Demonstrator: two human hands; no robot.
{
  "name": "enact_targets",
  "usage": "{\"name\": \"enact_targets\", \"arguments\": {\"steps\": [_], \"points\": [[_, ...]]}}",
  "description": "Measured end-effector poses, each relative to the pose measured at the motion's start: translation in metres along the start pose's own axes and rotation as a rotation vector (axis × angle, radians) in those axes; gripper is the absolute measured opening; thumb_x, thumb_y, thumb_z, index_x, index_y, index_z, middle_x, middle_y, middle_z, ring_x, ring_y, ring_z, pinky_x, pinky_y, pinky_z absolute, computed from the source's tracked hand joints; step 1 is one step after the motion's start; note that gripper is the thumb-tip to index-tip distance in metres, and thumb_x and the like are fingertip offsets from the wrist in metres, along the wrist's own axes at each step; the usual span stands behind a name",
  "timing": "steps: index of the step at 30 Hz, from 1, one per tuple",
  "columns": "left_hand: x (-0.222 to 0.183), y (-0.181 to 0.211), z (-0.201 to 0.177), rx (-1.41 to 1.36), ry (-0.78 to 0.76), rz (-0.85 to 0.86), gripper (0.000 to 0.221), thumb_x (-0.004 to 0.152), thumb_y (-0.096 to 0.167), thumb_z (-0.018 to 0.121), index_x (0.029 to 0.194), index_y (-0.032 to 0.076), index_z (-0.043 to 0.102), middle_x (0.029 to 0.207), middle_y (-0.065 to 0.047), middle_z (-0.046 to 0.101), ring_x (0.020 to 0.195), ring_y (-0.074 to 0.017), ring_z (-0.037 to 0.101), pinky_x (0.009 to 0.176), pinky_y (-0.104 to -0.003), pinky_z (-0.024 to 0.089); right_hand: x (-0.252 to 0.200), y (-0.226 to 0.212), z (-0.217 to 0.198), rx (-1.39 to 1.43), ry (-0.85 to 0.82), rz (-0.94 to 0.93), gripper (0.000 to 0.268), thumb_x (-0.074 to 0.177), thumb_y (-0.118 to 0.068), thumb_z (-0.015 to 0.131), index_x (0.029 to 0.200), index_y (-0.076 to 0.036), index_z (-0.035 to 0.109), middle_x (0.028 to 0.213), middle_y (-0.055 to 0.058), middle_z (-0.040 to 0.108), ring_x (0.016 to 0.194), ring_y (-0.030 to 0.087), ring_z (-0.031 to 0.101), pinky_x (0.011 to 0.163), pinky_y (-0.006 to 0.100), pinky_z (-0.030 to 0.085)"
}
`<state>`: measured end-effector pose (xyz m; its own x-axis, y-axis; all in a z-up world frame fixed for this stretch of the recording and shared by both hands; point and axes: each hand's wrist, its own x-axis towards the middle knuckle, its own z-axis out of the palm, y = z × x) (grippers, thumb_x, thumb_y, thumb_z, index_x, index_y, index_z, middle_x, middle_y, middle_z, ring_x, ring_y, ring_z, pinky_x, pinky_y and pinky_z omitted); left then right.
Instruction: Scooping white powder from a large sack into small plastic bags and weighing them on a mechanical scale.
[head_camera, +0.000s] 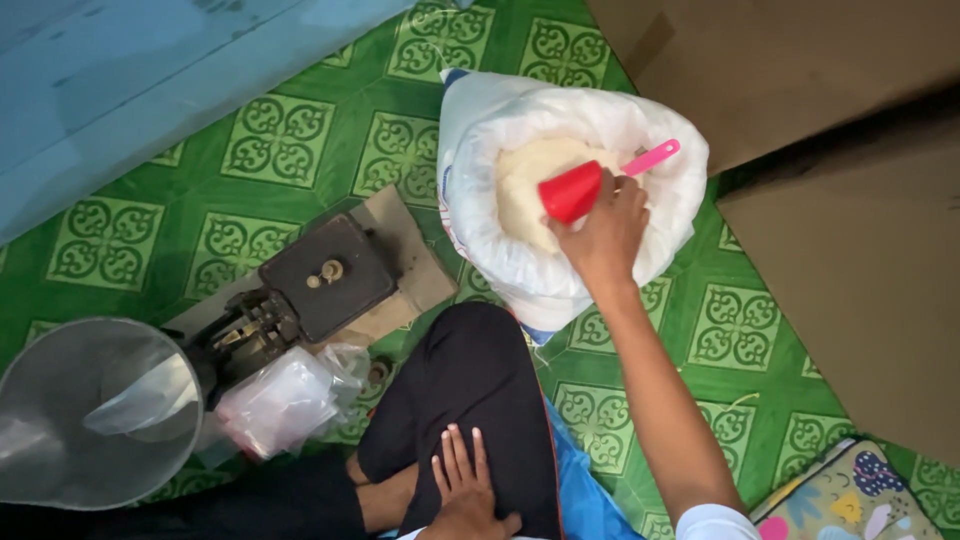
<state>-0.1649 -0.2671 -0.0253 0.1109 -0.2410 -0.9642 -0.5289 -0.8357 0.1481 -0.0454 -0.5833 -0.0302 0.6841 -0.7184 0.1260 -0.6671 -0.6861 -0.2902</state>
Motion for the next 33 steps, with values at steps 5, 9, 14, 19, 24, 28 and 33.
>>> {"name": "enact_targets", "arguments": {"steps": [5,9,14,19,24,28,33], "points": [[0.000,0.002,-0.001,0.015,-0.024,-0.003,0.127,0.071,0.063,0.051,0.153,0.005,-0.026,0.156,-0.028,-0.033,0.146,-0.0425,-0.028,0.118,-0.056,-0.008,0.008,0.008,-0.007,-0.045,-0.026,-0.073,0.063,0.091,-0.018,0.066,0.147,-0.002,0.041,0.114,0.019,0.064,0.105,0.039,0.053,0.084,0.050,0.041],[0.003,0.001,-0.001,0.011,-0.037,0.004,0.128,0.073,0.066,0.052,0.152,0.005,-0.027,0.156,-0.027,-0.033,0.146,-0.0421,-0.029,0.118,-0.056,-0.008,0.007,0.008,-0.025,0.037,0.330,-0.327,0.043,0.078,0.009,0.061,0.113,-0.011,0.076,0.089,0.004,0.074,0.083,0.022,0.064,0.079,0.034,0.038],[-0.002,0.001,-0.007,0.012,-0.063,0.013,0.126,0.074,0.068,0.050,0.152,0.007,-0.028,0.156,-0.026,-0.035,0.146,-0.0420,-0.030,0.118,-0.057,-0.008,0.009,0.012,-0.010,0.017,0.307,-0.268,0.035,0.077,-0.042,0.086,0.062,-0.016,0.067,0.059,-0.004,0.061,0.068,0.016,0.060,0.091,0.035,0.032],[0.004,-0.002,0.006,0.001,0.017,0.011,0.129,0.070,0.067,0.052,0.153,0.007,-0.026,0.157,-0.027,-0.032,0.146,-0.0416,-0.027,0.118,-0.056,-0.008,-0.001,-0.005,-0.019,0.002,0.302,-0.298,0.015,0.087,-0.011,0.068,0.097,-0.003,0.060,0.112,0.013,0.047,0.106,0.028,0.048,0.096,0.046,0.031],[-0.002,-0.008,0.004,-0.019,0.069,0.028,0.131,0.068,0.063,0.056,0.153,0.005,-0.025,0.156,-0.030,-0.032,0.146,-0.0413,-0.028,0.118,-0.054,-0.011,-0.014,-0.013,-0.019,0.031,0.136,-0.168,0.039,0.084,-0.018,0.076,0.119,-0.004,0.065,0.153,0.020,0.026,0.141,0.040,0.025,0.105,0.065,0.025],[-0.010,-0.024,0.008,-0.134,0.106,0.174,0.124,0.076,0.057,0.057,0.153,0.005,-0.025,0.155,-0.029,-0.034,0.144,-0.0433,-0.031,0.117,-0.056,-0.012,-0.046,-0.044,-0.026,0.238,0.323,-0.181,0.030,0.086,0.006,0.063,0.113,-0.003,0.052,0.150,0.019,0.023,0.137,0.043,0.041,0.105,0.058,0.035],[-0.004,-0.058,0.028,-0.322,0.225,0.389,0.112,0.089,0.043,0.063,0.153,0.007,-0.022,0.154,-0.030,-0.034,0.144,-0.0444,-0.031,0.116,-0.057,-0.011,-0.092,-0.107,-0.031,0.414,0.231,-0.210,0.067,0.084,-0.002,0.074,0.140,0.001,0.039,0.158,0.019,0.004,0.140,0.054,0.035,0.109,0.067,0.034]]}}
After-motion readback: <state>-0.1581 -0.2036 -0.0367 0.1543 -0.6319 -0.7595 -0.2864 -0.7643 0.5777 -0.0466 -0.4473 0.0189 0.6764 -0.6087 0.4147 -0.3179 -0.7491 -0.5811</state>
